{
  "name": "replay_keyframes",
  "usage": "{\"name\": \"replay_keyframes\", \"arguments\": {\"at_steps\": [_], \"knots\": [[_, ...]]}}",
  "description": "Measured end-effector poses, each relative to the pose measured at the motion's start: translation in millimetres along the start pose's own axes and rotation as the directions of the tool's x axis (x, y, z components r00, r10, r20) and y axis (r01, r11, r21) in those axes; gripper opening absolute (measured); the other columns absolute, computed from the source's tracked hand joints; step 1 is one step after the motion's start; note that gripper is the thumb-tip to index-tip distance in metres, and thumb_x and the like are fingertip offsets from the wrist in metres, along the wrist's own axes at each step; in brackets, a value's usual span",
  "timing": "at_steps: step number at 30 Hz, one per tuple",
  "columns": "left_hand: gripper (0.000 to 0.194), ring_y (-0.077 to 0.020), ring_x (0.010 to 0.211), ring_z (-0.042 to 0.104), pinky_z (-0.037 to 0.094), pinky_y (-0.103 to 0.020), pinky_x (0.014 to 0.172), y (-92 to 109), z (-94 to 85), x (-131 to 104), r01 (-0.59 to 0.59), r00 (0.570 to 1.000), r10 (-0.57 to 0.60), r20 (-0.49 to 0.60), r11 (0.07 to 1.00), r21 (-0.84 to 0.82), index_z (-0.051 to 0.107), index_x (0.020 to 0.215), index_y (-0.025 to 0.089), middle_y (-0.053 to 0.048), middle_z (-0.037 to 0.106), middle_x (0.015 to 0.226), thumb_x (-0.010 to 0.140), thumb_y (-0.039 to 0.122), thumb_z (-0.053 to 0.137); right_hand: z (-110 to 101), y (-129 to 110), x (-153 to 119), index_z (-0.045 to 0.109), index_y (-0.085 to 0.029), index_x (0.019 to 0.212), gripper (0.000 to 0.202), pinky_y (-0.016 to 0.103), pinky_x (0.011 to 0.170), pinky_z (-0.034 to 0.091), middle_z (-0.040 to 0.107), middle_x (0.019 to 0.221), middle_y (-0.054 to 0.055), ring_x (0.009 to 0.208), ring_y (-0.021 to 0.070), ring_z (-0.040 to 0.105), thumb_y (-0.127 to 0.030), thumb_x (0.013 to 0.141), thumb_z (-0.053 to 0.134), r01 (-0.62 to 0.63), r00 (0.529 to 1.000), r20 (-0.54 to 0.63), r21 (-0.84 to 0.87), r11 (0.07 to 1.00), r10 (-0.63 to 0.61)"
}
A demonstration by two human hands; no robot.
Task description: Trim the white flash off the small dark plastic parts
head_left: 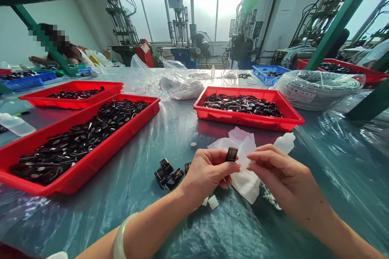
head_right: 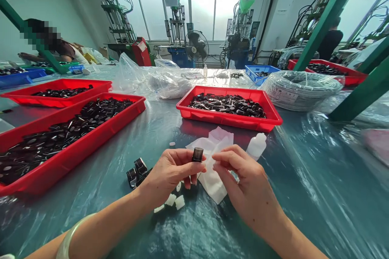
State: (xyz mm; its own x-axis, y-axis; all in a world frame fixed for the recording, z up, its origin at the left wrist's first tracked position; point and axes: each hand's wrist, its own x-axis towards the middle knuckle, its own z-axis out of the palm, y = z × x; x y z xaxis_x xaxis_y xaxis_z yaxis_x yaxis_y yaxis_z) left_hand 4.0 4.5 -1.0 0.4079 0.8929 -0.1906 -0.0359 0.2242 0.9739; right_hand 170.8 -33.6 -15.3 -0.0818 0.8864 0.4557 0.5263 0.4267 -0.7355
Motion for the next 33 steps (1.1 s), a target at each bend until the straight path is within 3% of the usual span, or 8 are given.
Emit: {"name": "replay_keyframes", "arguments": {"at_steps": [4, 8, 17, 23, 33], "knots": [[0.018, -0.0063, 0.042, 0.045, 0.036, -0.017, 0.039, -2.7, 3.7, -2.0, 0.051, 0.994, -0.053, 0.091, 0.998, 0.027, 0.069, 0.066, 0.012, 0.002, 0.053, 0.049, 0.060, 0.028, 0.073, -3.2, -2.7, 3.7, 0.068, -0.022, 0.077, 0.005, 0.020, 0.057, 0.050, 0.067, 0.072, 0.000, 0.064, 0.0122, 0.061, -0.024, 0.072, 0.068, -0.159, 0.971, -0.144, 0.199, 0.967, 0.190], [0.018, -0.0068, 0.043, 0.047, 0.037, -0.017, 0.040, -6.4, 4.6, -2.0, 0.077, 0.988, -0.082, 0.132, 0.996, 0.038, 0.070, 0.072, 0.012, 0.000, 0.058, 0.052, 0.061, 0.026, 0.072, -5.6, -5.2, 4.3, 0.072, -0.024, 0.074, 0.009, 0.021, 0.059, 0.052, 0.072, 0.070, 0.000, 0.065, 0.0145, 0.065, -0.025, 0.065, 0.073, -0.241, 0.948, -0.109, 0.371, 0.897, 0.300], [0.015, -0.0066, 0.044, 0.046, 0.038, -0.017, 0.041, -6.9, 5.9, -3.4, 0.091, 0.977, -0.102, 0.189, 0.993, 0.069, 0.069, 0.068, 0.011, 0.002, 0.053, 0.050, 0.062, 0.024, 0.072, 2.7, -5.7, -0.4, 0.074, -0.030, 0.071, 0.010, 0.028, 0.063, 0.055, 0.074, 0.074, 0.001, 0.069, 0.0167, 0.066, -0.021, 0.068, 0.071, -0.168, 0.973, -0.052, 0.500, 0.850, 0.224], [0.015, -0.0067, 0.044, 0.044, 0.037, -0.018, 0.042, -9.4, 4.8, -3.6, 0.059, 0.975, -0.074, 0.211, 0.995, 0.077, 0.069, 0.066, 0.012, 0.002, 0.051, 0.049, 0.063, 0.027, 0.071, 4.0, -4.1, -1.9, 0.074, -0.027, 0.074, 0.008, 0.028, 0.063, 0.054, 0.073, 0.078, 0.002, 0.070, 0.0166, 0.065, -0.023, 0.069, 0.070, -0.178, 0.977, -0.032, 0.431, 0.885, 0.212], [0.013, -0.0066, 0.043, 0.043, 0.037, -0.018, 0.042, -8.8, 4.2, -4.4, 0.054, 0.974, -0.075, 0.213, 0.993, 0.103, 0.069, 0.062, 0.012, 0.003, 0.049, 0.046, 0.063, 0.025, 0.070, -4.5, -6.9, 1.4, 0.072, -0.024, 0.072, 0.008, 0.024, 0.058, 0.051, 0.068, 0.073, 0.001, 0.062, 0.0131, 0.061, -0.023, 0.075, 0.065, -0.073, 0.997, 0.018, 0.186, 0.980, 0.071]]}}
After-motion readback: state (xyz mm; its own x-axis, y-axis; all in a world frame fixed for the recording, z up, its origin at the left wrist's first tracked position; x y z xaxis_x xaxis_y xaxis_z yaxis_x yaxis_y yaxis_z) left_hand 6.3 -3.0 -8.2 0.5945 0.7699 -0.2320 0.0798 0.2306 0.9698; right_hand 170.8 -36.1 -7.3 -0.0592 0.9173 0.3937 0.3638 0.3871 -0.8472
